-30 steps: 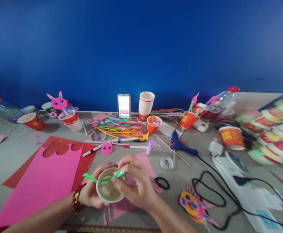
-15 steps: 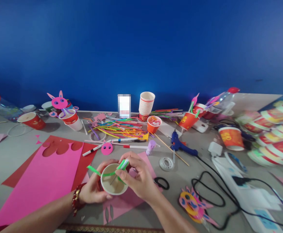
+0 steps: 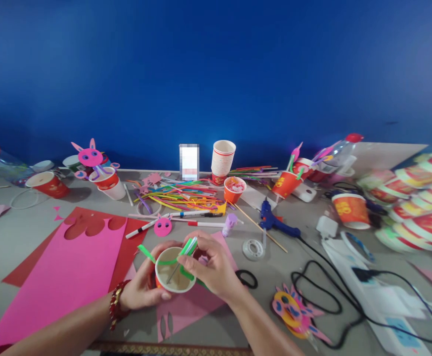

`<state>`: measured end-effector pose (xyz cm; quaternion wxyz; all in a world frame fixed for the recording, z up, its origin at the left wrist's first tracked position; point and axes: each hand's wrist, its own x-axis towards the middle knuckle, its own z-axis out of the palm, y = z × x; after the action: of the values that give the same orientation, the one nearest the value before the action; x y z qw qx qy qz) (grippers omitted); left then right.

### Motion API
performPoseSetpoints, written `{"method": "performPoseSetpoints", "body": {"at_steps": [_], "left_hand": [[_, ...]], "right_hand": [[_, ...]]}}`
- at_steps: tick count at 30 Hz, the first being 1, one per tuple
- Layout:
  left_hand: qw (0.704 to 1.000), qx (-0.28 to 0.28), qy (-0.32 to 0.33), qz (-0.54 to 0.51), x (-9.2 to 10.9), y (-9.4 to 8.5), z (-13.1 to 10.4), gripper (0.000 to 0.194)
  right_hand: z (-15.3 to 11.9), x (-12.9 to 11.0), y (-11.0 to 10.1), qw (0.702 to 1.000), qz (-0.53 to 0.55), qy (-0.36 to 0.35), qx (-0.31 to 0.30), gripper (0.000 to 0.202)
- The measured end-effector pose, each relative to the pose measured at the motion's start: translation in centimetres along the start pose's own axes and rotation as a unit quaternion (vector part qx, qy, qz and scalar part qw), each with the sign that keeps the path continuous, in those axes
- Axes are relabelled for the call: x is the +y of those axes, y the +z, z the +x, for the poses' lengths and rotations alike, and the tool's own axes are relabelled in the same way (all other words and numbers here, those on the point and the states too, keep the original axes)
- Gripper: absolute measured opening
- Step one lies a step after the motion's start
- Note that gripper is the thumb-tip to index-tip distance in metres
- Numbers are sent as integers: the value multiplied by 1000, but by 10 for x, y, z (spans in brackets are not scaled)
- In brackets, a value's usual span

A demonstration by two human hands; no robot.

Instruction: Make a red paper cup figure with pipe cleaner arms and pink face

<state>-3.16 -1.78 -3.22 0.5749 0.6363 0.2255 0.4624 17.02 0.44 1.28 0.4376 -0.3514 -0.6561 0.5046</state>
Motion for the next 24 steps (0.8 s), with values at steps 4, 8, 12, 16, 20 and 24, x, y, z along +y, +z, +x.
{"method": "performPoseSetpoints", "body": {"at_steps": [4, 8, 12, 16, 20, 24], "left_hand": [[1000, -4, 6, 28, 0, -2, 0, 77], [998, -7, 17, 59, -1, -3, -1, 80], [999, -7, 29, 46, -1, -3, -2, 79], [999, -7, 22, 23, -1, -2, -1, 79], [1000, -5, 20, 23, 1, -2, 0, 81], [999, 5, 33, 22, 1, -2, -1, 78]], "right_hand": [[0, -1, 0, 1000, 17, -3, -1, 24], [1, -4, 0, 1000, 16, -19, -6, 24], [1, -4, 0, 1000, 15, -23, -12, 25], [0, -1, -1, 999, 18, -25, -18, 22], [-2, -1, -1, 999, 16, -28, -21, 19], [-2, -4, -2, 999, 25, -33, -27, 18]]}}
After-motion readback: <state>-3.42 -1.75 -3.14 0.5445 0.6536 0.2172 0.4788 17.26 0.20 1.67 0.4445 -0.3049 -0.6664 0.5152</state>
